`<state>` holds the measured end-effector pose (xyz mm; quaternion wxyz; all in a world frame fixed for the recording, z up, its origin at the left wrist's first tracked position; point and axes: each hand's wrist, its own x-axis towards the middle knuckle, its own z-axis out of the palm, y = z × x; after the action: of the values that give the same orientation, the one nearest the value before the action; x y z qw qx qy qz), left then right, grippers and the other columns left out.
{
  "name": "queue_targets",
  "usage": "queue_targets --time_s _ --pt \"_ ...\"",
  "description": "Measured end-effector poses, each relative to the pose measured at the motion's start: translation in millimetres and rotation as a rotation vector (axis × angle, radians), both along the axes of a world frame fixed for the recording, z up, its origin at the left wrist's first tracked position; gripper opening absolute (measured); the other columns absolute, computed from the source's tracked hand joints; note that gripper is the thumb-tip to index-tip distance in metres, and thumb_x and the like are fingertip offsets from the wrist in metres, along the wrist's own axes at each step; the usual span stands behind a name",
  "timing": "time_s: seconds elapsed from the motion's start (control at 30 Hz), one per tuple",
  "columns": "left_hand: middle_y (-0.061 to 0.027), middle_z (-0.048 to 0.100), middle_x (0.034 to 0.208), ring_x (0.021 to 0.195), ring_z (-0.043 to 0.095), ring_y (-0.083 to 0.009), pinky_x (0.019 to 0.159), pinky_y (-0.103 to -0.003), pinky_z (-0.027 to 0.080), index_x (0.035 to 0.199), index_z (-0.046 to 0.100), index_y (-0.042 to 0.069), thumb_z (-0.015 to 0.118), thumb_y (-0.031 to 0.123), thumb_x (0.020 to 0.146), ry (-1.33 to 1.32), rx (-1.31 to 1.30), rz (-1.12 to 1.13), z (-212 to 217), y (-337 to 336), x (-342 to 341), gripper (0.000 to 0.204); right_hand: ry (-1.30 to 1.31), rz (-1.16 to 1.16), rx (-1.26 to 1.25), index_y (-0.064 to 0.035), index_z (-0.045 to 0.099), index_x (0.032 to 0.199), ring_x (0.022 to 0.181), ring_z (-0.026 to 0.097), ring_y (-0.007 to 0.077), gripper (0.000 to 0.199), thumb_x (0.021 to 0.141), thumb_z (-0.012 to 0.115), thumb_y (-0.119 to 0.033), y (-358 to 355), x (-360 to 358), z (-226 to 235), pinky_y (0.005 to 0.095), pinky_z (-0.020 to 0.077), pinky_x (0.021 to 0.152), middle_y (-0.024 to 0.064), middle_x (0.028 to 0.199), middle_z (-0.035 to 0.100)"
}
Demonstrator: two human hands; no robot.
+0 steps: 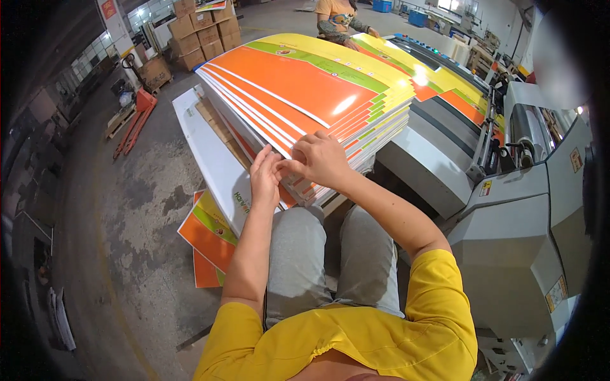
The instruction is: The person is flipping through and stacking colorful printed paper sheets.
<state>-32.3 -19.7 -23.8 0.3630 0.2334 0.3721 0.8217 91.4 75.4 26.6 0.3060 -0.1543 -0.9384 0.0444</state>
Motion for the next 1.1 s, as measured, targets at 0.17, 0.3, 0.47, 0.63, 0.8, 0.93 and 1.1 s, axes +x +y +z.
queue_targets --time_s 0.17,0.3,0.47,0.63,0.8,0.93,1.1 --pt "-0.0128 0.057 0.092 0.082 0.061 -0.0198 0.070 -0.029 0.053 0.130 0.027 -0.008 0.046 0.011 0.090 -0.020 0.002 -0.010 2.3 5.1 8.2 0.048 -0.059 -0.064 -0.173 -0.0083 0.066 0.072 0.075 0.058 0.0278 0.025 0.074 0.057 -0.031 3.2 -7.2 9.8 0.0379 0.0472 0.065 0.0097 0.077 0.064" --pt "-0.0123 0.056 0.095 0.083 0.060 -0.0182 0.071 -0.029 0.053 0.129 0.029 -0.008 0.053 0.006 0.086 0.072 -0.054 -0.020 5.0 3.2 8.0 0.051 -0.183 -0.152 -0.435 -0.0078 0.066 0.072 0.071 0.059 0.0289 0.022 0.074 0.056 -0.027 7.3 -10.4 27.2 0.0395 0.0479 0.061 0.0098 0.074 0.063" --pt "-0.0115 0.055 0.097 0.082 0.059 -0.0163 0.071 -0.028 0.053 0.128 0.030 -0.008 0.057 0.002 0.082 0.067 -0.118 0.003 3.4 3.4 3.7 0.054 0.115 0.067 0.088 -0.0069 0.066 0.079 0.066 0.059 0.0302 0.020 0.076 0.057 -0.024 12.2 -5.6 -8.3 0.0380 0.0486 0.062 0.0109 0.070 0.061" --pt "-0.0106 0.054 0.094 0.081 0.058 -0.0160 0.072 -0.030 0.053 0.129 0.029 -0.009 0.058 0.003 0.080 0.088 -0.194 0.032 15.0 4.5 9.3 0.058 0.530 0.149 0.096 -0.0046 0.066 0.089 0.064 0.059 0.0294 0.024 0.082 0.056 -0.026 18.9 -2.1 -3.1 0.0342 0.0489 0.065 0.0124 0.072 0.061" --pt "-0.0101 0.053 0.093 0.078 0.056 -0.0148 0.069 -0.029 0.051 0.130 0.029 -0.005 0.061 0.008 0.081 0.129 -0.205 0.090 12.8 5.4 10.0 0.060 0.491 0.168 -0.980 0.0034 0.060 0.102 0.076 0.060 0.0148 0.042 0.091 0.049 -0.035 43.0 -16.5 25.6 0.0282 0.0472 0.068 0.0097 0.090 0.065" --pt "-0.0055 0.054 0.083 0.071 0.054 -0.0118 0.065 -0.027 0.049 0.111 0.048 -0.002 0.059 0.012 0.084 0.194 -0.245 0.141 18.4 6.5 15.6 0.033 0.642 0.196 -0.725 -0.0035 0.064 0.097 0.078 0.061 0.0247 0.027 0.088 0.052 -0.027 42.0 -18.9 16.0 0.0331 0.0475 0.068 0.0134 0.087 0.065" --pt "-0.0041 0.055 0.072 0.063 0.054 -0.0110 0.060 -0.025 0.049 0.084 0.058 -0.002 0.055 0.017 0.087 0.168 -0.238 0.018 18.4 1.9 15.7 0.019 0.317 0.178 -0.229 -0.0085 0.065 0.095 0.078 0.060 0.0298 0.018 0.082 0.059 -0.019 22.4 -4.8 -9.7 0.0383 0.0478 0.067 0.0109 0.085 0.064"
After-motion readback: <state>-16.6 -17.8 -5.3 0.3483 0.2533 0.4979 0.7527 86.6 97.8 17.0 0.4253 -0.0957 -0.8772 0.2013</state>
